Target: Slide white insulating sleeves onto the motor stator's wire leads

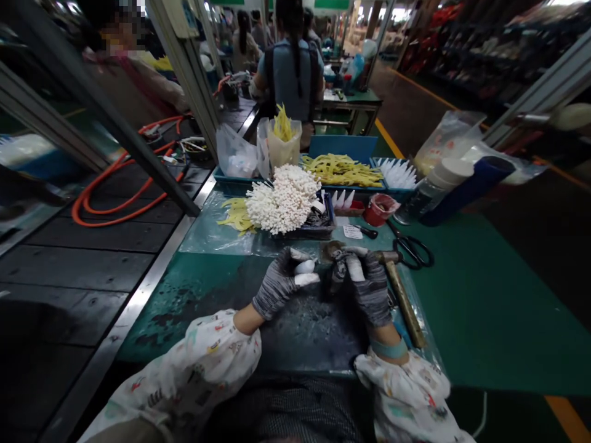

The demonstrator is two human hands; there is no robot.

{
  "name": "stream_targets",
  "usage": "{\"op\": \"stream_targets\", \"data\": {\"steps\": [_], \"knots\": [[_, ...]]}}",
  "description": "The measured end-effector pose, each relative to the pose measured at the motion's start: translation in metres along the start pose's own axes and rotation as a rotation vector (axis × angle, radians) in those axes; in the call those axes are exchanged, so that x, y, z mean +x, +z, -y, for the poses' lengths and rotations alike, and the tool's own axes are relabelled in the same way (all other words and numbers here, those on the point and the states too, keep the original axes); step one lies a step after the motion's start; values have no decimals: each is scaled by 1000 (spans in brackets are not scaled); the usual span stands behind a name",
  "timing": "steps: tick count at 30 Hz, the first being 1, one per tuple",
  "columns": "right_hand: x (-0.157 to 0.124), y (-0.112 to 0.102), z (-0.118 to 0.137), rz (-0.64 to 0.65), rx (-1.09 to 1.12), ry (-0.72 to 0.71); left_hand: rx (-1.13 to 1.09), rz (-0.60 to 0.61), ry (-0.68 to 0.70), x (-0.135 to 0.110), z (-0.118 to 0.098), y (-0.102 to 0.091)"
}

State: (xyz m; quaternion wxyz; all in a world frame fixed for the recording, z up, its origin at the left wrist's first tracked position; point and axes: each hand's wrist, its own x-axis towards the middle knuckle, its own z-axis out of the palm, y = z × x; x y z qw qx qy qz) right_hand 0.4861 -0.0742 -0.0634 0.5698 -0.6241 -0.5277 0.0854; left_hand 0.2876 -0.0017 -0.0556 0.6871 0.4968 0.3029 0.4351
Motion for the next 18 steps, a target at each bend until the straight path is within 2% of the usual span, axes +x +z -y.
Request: {"op": "stream_targets", "data": {"steps": [2,5,10,15,18], "knots": [[-1,5,8,-22,36,46,-14,25,-8,-2,-3,1],[-3,10,17,16,136,121,-48,43,-33,-4,-6,2],[-5,9,20,34,204,129,-27,42,-16,-7,-7,2],[15,-8,12,-157,150,110,-36,98,21,-6,-5,0],[37,-27,-2,-158,-6,84,-42,141,49,-4,-5,-1]]}}
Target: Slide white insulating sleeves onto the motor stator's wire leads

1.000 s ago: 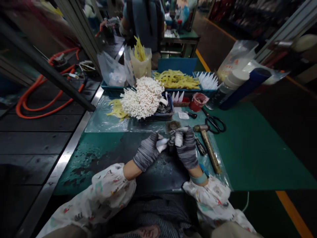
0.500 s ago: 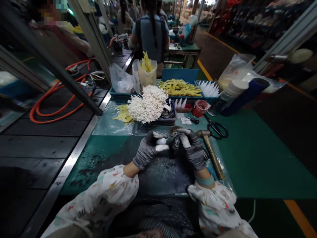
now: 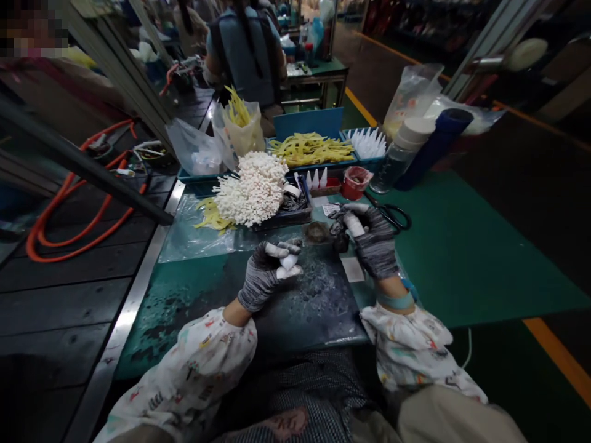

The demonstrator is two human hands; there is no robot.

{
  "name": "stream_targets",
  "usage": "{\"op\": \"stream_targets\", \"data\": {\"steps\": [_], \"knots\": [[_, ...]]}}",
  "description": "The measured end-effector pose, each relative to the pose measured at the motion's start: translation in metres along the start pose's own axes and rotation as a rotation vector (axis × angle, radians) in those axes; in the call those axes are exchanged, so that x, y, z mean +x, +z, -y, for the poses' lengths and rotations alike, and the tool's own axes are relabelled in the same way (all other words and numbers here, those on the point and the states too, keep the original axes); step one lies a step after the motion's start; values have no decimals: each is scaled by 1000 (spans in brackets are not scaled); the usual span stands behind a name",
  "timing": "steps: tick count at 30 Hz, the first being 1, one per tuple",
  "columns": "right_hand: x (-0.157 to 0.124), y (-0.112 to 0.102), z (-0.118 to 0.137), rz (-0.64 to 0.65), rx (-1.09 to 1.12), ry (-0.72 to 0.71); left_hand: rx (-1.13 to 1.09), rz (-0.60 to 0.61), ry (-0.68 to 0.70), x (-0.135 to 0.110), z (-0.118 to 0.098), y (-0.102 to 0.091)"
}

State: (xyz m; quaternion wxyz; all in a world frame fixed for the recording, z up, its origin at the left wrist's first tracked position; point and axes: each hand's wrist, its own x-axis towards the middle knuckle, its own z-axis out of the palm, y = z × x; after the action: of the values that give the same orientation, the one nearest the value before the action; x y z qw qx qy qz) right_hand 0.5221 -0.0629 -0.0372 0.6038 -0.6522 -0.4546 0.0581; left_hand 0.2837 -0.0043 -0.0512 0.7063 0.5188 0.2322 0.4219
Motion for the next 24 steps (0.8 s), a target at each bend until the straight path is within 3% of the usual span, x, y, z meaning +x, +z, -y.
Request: {"op": "stream_targets", "data": {"steps": [3,6,9,12,15,20,24], "knots": [[22,-14,-12,2,-175,-60,-27,19,25,1,2,-1],[25,-18,-12,9,-284,-112,-7,-17,1,2,6,-3],[2,-9,0,130,-264,-184,55,-70,-52,2,9,-4],[-29,9,15,326,-96,-228,88,-23,-94,0,12,-5],[-50,24,20,418,-4,-188,126,20,-107,-1,15,-4],[-47,32,10,418,-61,-141,143,78,-76,-2,28,-5],[-19,29,-7,270,-207,-175,138,98,5,3,40,-6]]}}
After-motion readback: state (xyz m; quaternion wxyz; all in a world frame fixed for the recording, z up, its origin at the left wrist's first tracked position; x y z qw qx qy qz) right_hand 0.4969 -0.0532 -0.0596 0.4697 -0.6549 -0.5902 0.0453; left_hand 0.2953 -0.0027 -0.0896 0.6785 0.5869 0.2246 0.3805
